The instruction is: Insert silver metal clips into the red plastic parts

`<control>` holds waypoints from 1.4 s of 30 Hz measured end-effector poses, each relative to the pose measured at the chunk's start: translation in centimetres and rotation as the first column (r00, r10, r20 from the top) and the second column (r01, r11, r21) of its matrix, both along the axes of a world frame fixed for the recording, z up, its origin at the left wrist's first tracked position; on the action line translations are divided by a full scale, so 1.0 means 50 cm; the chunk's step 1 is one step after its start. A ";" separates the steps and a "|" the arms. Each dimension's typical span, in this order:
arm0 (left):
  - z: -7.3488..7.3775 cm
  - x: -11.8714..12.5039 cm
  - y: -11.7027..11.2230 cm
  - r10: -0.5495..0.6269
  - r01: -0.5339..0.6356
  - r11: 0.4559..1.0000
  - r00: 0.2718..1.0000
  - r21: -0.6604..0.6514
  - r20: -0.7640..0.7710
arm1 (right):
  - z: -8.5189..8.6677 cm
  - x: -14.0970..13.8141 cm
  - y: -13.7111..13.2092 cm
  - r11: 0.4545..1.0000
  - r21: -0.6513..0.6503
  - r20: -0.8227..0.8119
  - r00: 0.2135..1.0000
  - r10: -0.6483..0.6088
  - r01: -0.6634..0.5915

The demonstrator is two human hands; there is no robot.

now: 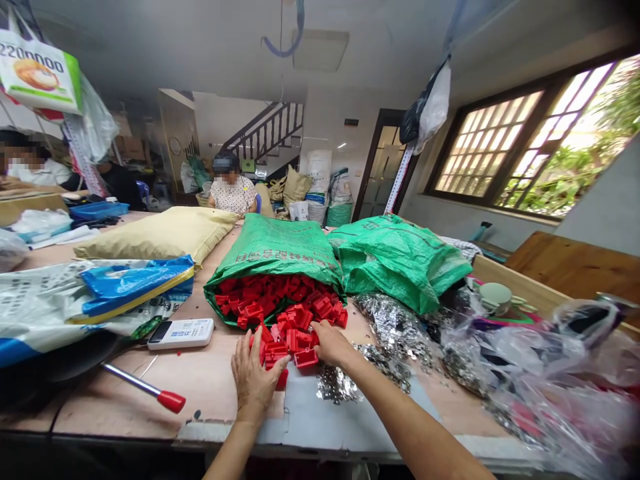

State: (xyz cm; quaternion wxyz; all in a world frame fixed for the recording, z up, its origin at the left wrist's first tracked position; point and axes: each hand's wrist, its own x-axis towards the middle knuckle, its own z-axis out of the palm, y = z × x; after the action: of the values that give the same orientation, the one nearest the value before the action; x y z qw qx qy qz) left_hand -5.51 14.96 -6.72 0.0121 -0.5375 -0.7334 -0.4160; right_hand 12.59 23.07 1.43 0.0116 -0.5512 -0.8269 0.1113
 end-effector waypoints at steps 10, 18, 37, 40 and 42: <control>0.011 0.008 -0.013 0.170 -0.169 0.984 0.985 0.049 -0.026 | 0.021 -0.042 -0.010 0.969 0.010 -0.147 0.958 0.245 -0.246; 0.003 0.014 -0.010 0.183 -0.170 0.981 0.972 0.096 -0.145 | 0.067 -0.038 0.084 0.967 0.207 0.022 0.989 0.145 -0.147; -0.010 -0.001 -0.011 0.122 -0.120 0.992 0.990 0.048 -0.064 | 0.025 -0.186 0.088 0.972 0.104 0.315 0.934 0.170 -0.212; -0.012 -0.001 -0.010 0.119 -0.117 0.992 0.991 0.048 -0.054 | 0.025 -0.173 0.081 0.962 0.143 0.306 0.934 0.183 -0.235; -0.012 -0.001 -0.010 0.113 -0.110 0.993 0.992 0.047 -0.048 | 0.025 -0.161 0.079 0.954 0.179 0.296 0.938 0.181 -0.241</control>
State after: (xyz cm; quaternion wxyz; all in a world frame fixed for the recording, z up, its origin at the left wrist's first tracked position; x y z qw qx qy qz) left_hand -5.55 14.46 -7.30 0.0656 -0.5057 -0.7524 -0.4170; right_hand 4.54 27.04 2.68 -0.0571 -0.4645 -0.8820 -0.0550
